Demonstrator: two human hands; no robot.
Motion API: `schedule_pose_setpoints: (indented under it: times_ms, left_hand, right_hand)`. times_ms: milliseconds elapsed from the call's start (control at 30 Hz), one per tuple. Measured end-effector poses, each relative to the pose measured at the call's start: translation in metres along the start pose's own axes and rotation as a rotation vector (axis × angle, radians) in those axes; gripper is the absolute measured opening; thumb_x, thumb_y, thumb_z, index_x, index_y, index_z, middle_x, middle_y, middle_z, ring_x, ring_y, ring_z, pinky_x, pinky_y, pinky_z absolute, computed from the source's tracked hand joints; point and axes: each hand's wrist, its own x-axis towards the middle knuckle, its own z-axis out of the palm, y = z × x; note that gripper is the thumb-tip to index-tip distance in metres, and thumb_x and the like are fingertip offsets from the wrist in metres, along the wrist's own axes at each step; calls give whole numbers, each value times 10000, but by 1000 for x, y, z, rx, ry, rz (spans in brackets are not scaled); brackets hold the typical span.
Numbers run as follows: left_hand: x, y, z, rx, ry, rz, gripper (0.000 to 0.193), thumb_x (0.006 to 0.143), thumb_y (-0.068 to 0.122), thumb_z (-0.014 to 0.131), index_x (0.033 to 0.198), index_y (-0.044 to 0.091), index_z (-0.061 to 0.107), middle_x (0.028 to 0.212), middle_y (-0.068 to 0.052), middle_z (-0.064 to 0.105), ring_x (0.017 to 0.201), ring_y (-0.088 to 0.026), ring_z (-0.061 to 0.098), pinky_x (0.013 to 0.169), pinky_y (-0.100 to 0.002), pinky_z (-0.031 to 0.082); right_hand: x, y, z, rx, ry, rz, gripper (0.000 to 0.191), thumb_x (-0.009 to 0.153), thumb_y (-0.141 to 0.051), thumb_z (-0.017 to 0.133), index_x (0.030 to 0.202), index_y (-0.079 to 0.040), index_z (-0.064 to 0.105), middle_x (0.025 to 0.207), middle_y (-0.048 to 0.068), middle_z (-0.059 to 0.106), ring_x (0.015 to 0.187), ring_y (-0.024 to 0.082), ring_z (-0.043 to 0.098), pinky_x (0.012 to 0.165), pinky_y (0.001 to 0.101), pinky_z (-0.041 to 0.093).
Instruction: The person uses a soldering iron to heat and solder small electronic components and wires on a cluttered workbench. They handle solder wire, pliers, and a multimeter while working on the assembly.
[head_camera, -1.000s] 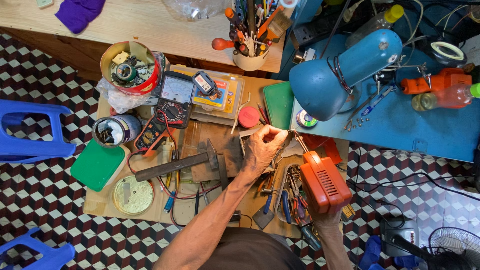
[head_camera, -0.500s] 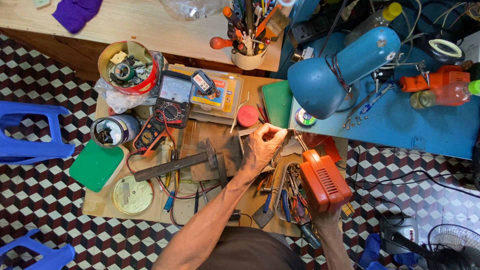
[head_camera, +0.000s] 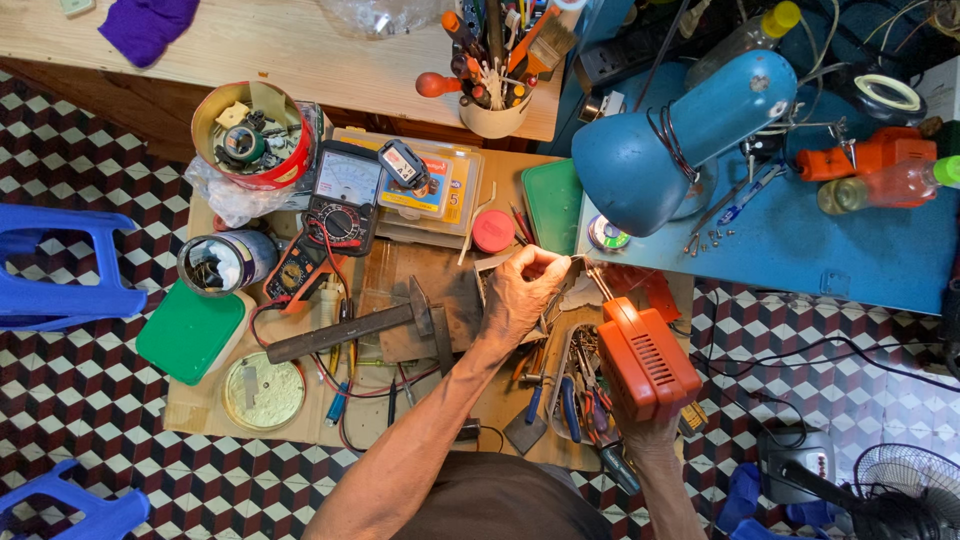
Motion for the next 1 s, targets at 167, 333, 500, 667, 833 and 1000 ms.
schedule_pose_setpoints:
  times_ms: [167, 333, 500, 667, 833, 1000]
  left_hand:
    - [-1, 0, -1, 26, 0, 27, 183, 950, 225, 730, 941, 43, 728, 779, 19, 682, 716, -45, 611, 654, -226, 519]
    - [-2, 1, -1, 37, 3, 3, 186, 946, 234, 732, 937, 48, 731, 774, 21, 682, 709, -43, 607, 645, -229, 512]
    - [-1, 1, 0, 3, -10, 38, 194, 957, 238, 730, 942, 44, 727, 786, 17, 679, 720, -44, 609, 656, -228, 514]
    - [-2, 0, 0, -5, -16, 17, 197, 952, 238, 729, 945, 41, 732, 796, 11, 692, 725, -49, 620, 661, -231, 519]
    - [-1, 0, 0, 1, -28, 49, 215, 955, 247, 730, 964, 33, 745, 816, -2, 707, 746, -54, 632, 675, -234, 526]
    - [-1, -7, -8, -41, 6, -47, 309, 959, 307, 688, 1122, 49, 736, 933, -32, 736, 821, -95, 683, 735, -260, 591]
  right_hand:
    - [-3, 1, 3, 89, -76, 114, 671, 741, -2, 806, 1336, -136, 526, 1286, 90, 528, 1165, 325, 595, 926, 495, 525]
    - [-3, 0, 4, -48, 35, -32, 698, 711, 7, 809, 1333, -114, 516, 1301, 161, 481, 1181, 388, 549, 941, 548, 485]
    - [1, -3, 2, -12, 43, -25, 695, 738, -6, 821, 1347, -107, 502, 1308, 166, 468, 1173, 388, 555, 933, 535, 491]
    - [6, -7, -1, -13, 56, -48, 705, 732, 8, 817, 1348, -100, 494, 1287, 181, 481, 1146, 384, 563, 905, 528, 494]
    - [2, -10, -3, 12, 39, 17, 716, 727, 36, 815, 1355, -102, 499, 1291, 164, 509, 1143, 368, 587, 923, 501, 515]
    - [-9, -3, -2, 159, 45, 140, 719, 748, -6, 809, 1373, -82, 462, 1287, 162, 541, 1126, 345, 612, 887, 468, 530]
